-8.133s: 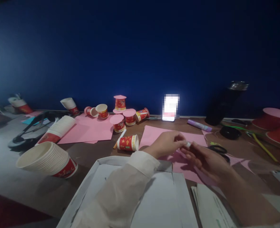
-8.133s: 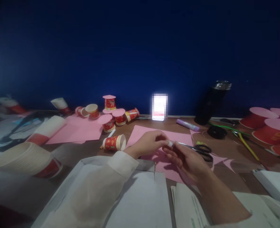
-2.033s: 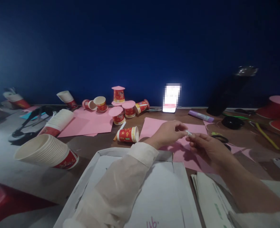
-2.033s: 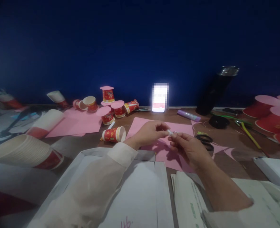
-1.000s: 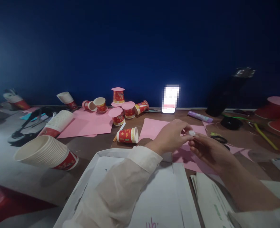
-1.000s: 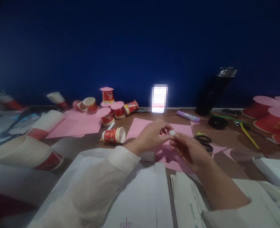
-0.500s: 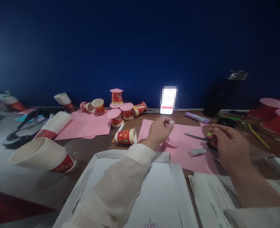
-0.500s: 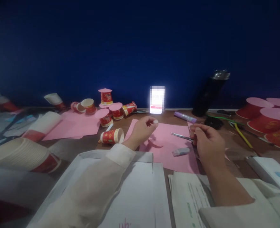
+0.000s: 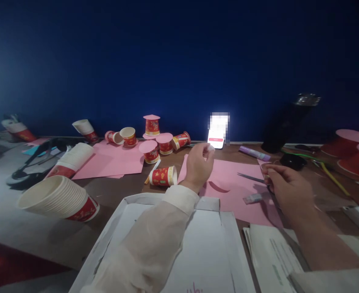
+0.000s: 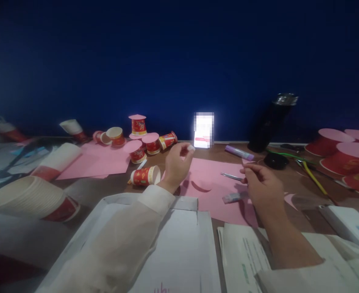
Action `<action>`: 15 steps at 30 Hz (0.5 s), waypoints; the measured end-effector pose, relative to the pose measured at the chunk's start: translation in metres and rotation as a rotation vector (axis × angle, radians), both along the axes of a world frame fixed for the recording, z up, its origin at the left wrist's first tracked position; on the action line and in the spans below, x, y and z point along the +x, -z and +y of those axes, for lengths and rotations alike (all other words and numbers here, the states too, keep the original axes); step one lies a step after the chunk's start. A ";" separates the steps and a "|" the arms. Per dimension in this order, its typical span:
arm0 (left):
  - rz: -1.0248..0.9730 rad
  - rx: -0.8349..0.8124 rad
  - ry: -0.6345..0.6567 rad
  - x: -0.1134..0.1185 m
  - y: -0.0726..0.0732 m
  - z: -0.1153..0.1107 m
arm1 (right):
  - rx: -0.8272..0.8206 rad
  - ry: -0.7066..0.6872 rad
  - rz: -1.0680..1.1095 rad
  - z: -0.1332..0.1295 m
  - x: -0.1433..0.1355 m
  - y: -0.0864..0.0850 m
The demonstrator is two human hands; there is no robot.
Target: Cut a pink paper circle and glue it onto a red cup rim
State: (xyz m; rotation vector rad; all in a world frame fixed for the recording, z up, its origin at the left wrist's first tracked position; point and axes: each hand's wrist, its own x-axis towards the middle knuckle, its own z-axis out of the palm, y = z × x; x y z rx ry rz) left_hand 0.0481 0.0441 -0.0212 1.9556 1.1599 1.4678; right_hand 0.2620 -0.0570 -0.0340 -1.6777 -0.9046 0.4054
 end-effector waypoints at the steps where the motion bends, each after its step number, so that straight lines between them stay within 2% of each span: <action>1: 0.028 0.028 -0.016 -0.001 0.003 0.002 | -0.009 0.004 -0.007 -0.001 -0.002 -0.001; 5: 0.283 -0.117 -0.043 -0.005 0.010 0.007 | -0.053 -0.009 -0.040 -0.003 -0.008 -0.003; 9: 0.246 0.005 -0.091 -0.007 0.011 0.007 | -0.070 -0.032 -0.053 -0.003 -0.010 -0.003; 12: 0.370 -0.126 -0.104 -0.009 0.013 0.008 | -0.101 -0.031 -0.056 -0.003 -0.011 -0.002; 15: 0.309 -0.082 -0.174 -0.011 0.016 0.011 | -0.129 -0.039 -0.078 -0.003 -0.012 -0.002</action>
